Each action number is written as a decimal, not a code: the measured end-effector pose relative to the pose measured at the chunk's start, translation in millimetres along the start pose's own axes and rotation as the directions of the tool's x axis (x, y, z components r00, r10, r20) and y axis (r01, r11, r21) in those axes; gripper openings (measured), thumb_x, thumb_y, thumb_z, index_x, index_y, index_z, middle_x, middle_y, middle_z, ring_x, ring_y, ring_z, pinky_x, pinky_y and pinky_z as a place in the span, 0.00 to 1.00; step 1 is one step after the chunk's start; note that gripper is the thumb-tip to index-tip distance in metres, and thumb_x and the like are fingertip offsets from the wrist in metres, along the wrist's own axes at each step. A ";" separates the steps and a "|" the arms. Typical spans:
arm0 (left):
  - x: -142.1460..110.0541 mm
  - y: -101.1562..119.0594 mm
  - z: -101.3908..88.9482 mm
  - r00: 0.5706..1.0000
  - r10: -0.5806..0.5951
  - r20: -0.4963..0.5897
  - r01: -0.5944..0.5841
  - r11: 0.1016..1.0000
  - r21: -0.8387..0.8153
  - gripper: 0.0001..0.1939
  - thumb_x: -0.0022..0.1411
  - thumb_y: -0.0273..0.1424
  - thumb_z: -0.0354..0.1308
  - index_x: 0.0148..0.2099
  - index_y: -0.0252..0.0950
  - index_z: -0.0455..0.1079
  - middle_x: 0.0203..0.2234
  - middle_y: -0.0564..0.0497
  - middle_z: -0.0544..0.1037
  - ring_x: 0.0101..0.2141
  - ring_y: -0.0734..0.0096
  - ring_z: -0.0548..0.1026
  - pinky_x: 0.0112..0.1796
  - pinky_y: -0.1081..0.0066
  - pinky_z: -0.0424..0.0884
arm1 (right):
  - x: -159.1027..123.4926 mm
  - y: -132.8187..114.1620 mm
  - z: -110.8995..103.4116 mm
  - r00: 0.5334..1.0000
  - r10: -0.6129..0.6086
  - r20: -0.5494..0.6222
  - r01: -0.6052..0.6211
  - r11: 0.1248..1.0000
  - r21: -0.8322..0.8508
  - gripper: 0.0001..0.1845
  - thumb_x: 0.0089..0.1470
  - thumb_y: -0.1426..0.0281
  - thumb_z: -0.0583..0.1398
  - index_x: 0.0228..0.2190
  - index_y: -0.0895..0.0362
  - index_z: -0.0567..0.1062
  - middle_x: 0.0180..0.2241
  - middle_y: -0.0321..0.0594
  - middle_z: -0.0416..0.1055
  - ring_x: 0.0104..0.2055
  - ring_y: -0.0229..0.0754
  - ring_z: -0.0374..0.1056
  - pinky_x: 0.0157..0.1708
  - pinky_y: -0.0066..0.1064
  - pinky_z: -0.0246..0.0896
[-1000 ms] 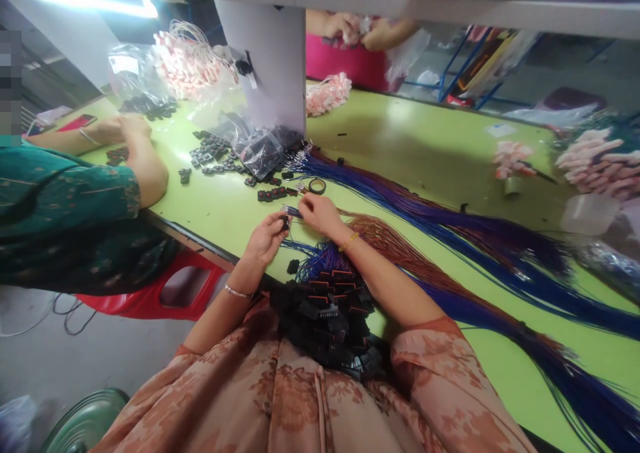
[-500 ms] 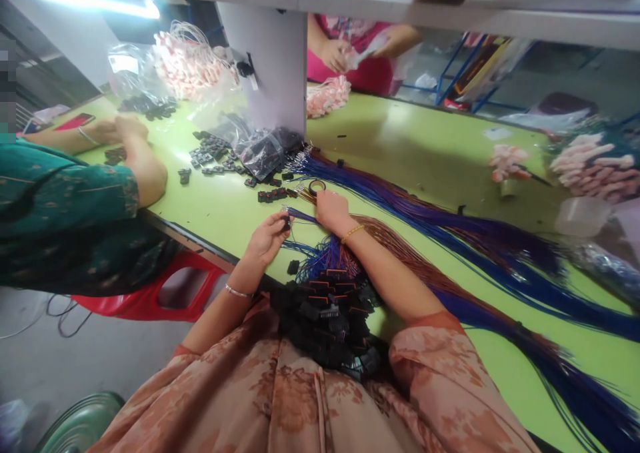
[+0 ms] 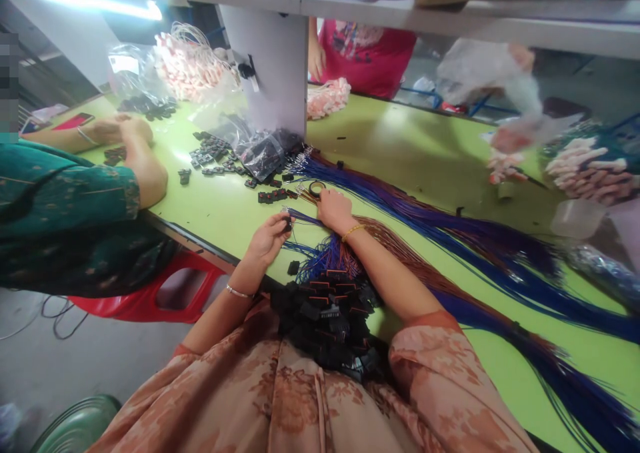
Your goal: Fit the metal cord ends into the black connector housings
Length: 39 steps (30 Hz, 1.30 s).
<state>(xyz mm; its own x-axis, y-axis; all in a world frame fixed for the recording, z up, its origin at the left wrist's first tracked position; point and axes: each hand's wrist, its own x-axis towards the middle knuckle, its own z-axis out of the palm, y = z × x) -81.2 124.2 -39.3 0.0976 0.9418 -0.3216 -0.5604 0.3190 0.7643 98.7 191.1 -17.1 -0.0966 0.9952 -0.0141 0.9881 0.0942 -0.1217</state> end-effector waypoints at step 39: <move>-0.1 -1.6 -0.7 1.000 0.008 -0.002 -0.008 0.998 -0.060 0.10 0.54 0.20 0.56 0.40 0.33 0.69 0.35 0.47 0.77 0.36 0.74 0.73 0.41 0.71 0.67 | -41.1 -27.2 -9.3 0.945 -0.300 -0.126 0.325 0.858 0.398 0.16 0.56 0.62 0.53 0.24 0.58 0.73 0.23 0.37 0.70 0.25 0.35 0.58 0.27 0.27 0.44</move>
<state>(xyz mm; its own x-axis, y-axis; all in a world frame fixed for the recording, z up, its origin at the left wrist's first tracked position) -80.9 123.4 -40.9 0.0916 0.9441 -0.3168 -0.6093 0.3048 0.7320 76.9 147.9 -4.0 -0.3728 0.9159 0.1484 0.7682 0.3944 -0.5044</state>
